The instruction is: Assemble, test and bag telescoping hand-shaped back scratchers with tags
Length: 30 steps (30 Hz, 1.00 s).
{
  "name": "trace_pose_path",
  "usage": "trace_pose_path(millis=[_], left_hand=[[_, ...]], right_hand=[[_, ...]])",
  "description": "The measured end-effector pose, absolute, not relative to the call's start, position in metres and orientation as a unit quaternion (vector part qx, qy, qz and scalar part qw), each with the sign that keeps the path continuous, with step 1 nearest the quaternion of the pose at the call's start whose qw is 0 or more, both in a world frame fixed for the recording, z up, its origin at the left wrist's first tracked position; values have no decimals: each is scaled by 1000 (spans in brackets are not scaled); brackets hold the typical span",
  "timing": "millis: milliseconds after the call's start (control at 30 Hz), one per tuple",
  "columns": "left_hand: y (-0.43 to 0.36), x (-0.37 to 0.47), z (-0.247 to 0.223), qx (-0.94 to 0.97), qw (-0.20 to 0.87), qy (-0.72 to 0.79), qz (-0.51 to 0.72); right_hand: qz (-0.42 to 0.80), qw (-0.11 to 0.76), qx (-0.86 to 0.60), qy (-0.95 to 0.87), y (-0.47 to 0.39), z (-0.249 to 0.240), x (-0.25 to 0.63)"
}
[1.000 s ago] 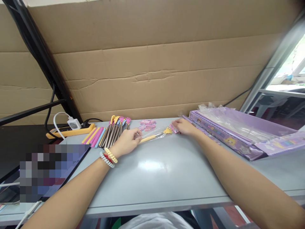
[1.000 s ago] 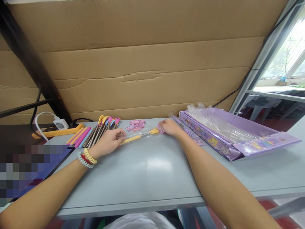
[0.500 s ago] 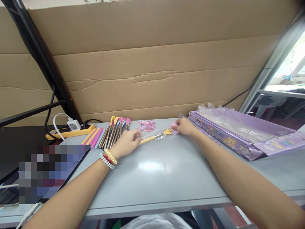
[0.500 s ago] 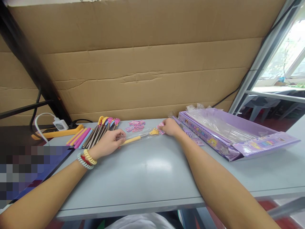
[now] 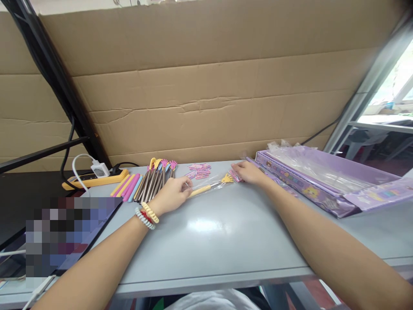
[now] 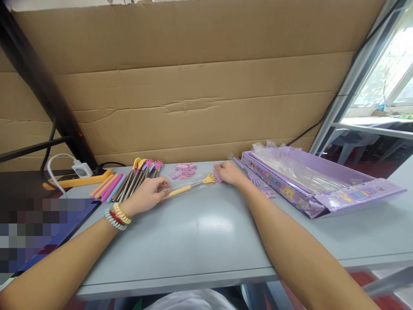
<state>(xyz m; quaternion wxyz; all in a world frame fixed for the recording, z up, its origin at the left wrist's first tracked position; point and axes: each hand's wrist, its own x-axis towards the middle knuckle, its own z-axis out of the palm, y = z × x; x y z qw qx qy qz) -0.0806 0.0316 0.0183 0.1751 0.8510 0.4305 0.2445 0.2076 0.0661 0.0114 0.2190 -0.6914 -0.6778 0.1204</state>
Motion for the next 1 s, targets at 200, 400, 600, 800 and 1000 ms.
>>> trace_pose_path(millis=[200, 400, 600, 800, 1000], left_hand=[[33, -80, 16, 854, 169, 428, 242], [33, -81, 16, 852, 173, 428, 248], [35, -81, 13, 854, 176, 422, 249], [35, -81, 13, 855, 175, 423, 244], [34, -81, 15, 857, 164, 426, 239]], right_hand=[[86, 193, -699, -684, 70, 9, 210], [68, 175, -695, -694, 70, 9, 211], [67, 178, -691, -698, 71, 8, 213], [64, 171, -690, -700, 69, 10, 211], [83, 181, -686, -700, 70, 9, 211]])
